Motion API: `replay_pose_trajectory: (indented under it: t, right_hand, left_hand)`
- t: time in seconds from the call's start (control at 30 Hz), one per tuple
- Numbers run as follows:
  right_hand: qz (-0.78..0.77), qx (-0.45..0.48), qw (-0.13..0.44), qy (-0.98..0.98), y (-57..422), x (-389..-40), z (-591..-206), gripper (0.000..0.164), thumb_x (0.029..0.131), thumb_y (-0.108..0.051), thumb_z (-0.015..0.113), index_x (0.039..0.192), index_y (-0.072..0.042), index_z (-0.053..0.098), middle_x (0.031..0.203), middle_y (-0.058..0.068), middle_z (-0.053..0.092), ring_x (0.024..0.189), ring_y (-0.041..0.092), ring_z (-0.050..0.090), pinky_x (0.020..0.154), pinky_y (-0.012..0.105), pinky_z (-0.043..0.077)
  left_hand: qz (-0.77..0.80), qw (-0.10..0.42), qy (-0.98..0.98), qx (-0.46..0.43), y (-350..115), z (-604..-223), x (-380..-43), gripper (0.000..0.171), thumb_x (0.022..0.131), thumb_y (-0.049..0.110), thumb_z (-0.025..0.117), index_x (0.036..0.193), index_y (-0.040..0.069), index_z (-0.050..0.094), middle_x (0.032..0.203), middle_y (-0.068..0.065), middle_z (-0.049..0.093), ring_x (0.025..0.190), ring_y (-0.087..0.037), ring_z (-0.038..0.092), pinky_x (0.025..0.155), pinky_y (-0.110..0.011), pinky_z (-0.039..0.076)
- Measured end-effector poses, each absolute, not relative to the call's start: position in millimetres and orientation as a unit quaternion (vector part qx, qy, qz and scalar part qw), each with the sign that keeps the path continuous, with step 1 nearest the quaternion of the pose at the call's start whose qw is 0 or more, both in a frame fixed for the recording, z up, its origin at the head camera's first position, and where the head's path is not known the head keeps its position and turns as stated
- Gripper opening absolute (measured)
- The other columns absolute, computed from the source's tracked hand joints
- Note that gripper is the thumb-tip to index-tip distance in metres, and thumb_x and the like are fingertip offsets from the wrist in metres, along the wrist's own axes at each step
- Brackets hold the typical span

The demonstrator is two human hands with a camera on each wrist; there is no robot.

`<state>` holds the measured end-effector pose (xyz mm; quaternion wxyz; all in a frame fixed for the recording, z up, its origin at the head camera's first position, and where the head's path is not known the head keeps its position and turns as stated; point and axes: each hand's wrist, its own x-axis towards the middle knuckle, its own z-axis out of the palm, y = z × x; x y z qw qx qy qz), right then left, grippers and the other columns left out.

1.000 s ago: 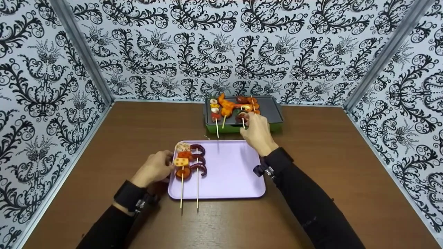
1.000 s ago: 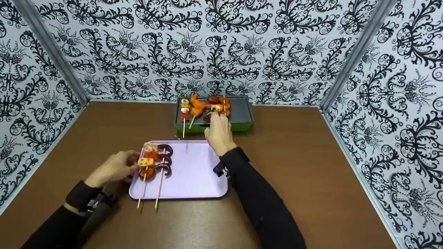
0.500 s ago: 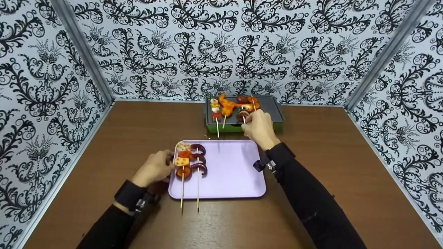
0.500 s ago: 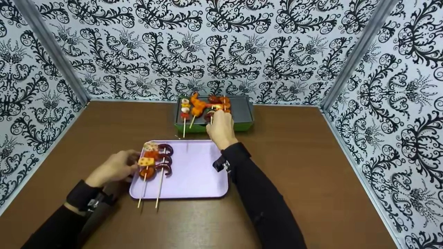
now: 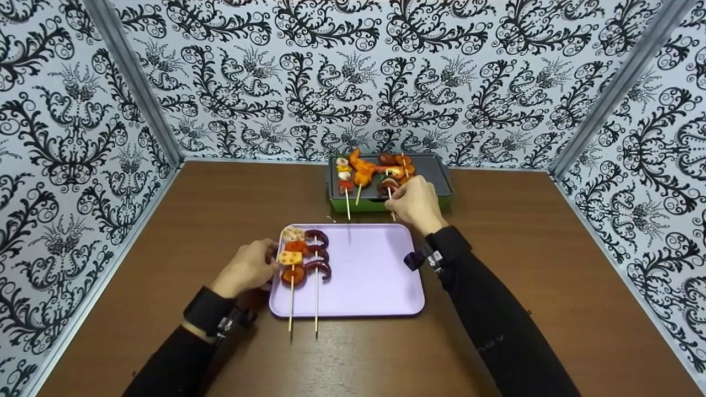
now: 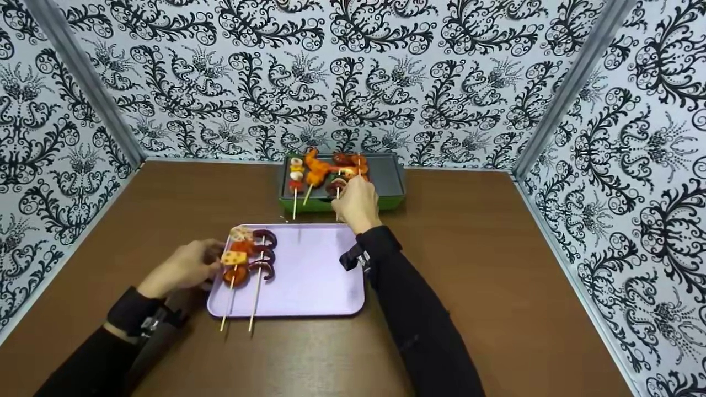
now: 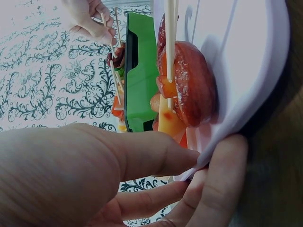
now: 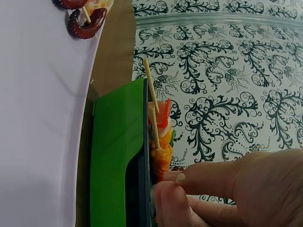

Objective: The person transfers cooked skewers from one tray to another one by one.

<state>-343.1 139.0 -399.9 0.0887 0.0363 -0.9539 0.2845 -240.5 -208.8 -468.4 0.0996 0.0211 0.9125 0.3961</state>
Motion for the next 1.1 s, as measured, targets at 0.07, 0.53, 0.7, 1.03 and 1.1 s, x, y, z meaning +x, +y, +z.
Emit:
replay_pose_trajectory:
  t: [0.07, 0.53, 0.7, 1.03, 1.1]
  right_hand:
    - [0.294, 0.033, 0.081, -0.952, 139.9, -343.3, -400.8, 0.014, 0.08, -0.024, 0.084, 0.085, -0.012, 0.082, 0.098, 0.01, 0.075, 0.095, 0.03, 0.067, 0.089, 0.042, 0.055]
    - [0.354, -0.005, 0.04, -0.934, 142.0, -348.0, -406.9, 0.01, 0.079, -0.019, 0.085, 0.077, -0.012, 0.079, 0.082, 0.004, 0.072, 0.073, 0.021, 0.069, 0.076, 0.032, 0.058]
    - [0.36, -0.007, 0.044, -0.932, 141.6, -347.8, -408.7, 0.009, 0.08, -0.017, 0.083, 0.076, -0.011, 0.079, 0.078, 0.004, 0.073, 0.07, 0.021, 0.069, 0.071, 0.033, 0.059]
    - [0.363, -0.005, 0.076, -0.929, 143.2, -347.6, -411.8, 0.005, 0.077, -0.018, 0.079, 0.075, -0.013, 0.078, 0.078, 0.003, 0.072, 0.077, 0.023, 0.068, 0.076, 0.034, 0.057]
    - [0.361, 0.0, 0.089, -0.928, 143.6, -347.3, -412.7, 0.005, 0.075, -0.018, 0.078, 0.075, -0.013, 0.079, 0.078, 0.003, 0.072, 0.08, 0.024, 0.067, 0.079, 0.036, 0.057]
  left_hand:
    - [0.401, 0.103, 0.91, 0.021, -208.9, -467.6, -240.0, 0.049, 0.092, 0.003, 0.066, 0.138, -0.004, 0.053, 0.096, -0.015, 0.063, 0.078, -0.025, 0.067, 0.056, -0.035, 0.062]
    - [0.403, 0.107, 0.909, 0.015, -208.4, -467.6, -239.6, 0.047, 0.093, 0.002, 0.064, 0.138, -0.003, 0.054, 0.096, -0.015, 0.063, 0.079, -0.025, 0.068, 0.056, -0.034, 0.062]
    - [0.401, 0.109, 0.91, 0.012, -208.0, -467.2, -239.7, 0.047, 0.093, 0.002, 0.065, 0.139, -0.003, 0.053, 0.096, -0.015, 0.063, 0.078, -0.026, 0.068, 0.056, -0.034, 0.062]
    - [0.39, 0.098, 0.916, 0.021, -209.5, -469.6, -241.1, 0.047, 0.093, 0.004, 0.066, 0.137, -0.004, 0.054, 0.102, -0.016, 0.065, 0.084, -0.027, 0.069, 0.055, -0.033, 0.062]
    - [0.384, 0.091, 0.918, 0.026, -210.1, -470.3, -241.4, 0.047, 0.092, 0.004, 0.066, 0.136, -0.005, 0.055, 0.103, -0.016, 0.066, 0.086, -0.027, 0.068, 0.055, -0.032, 0.061]
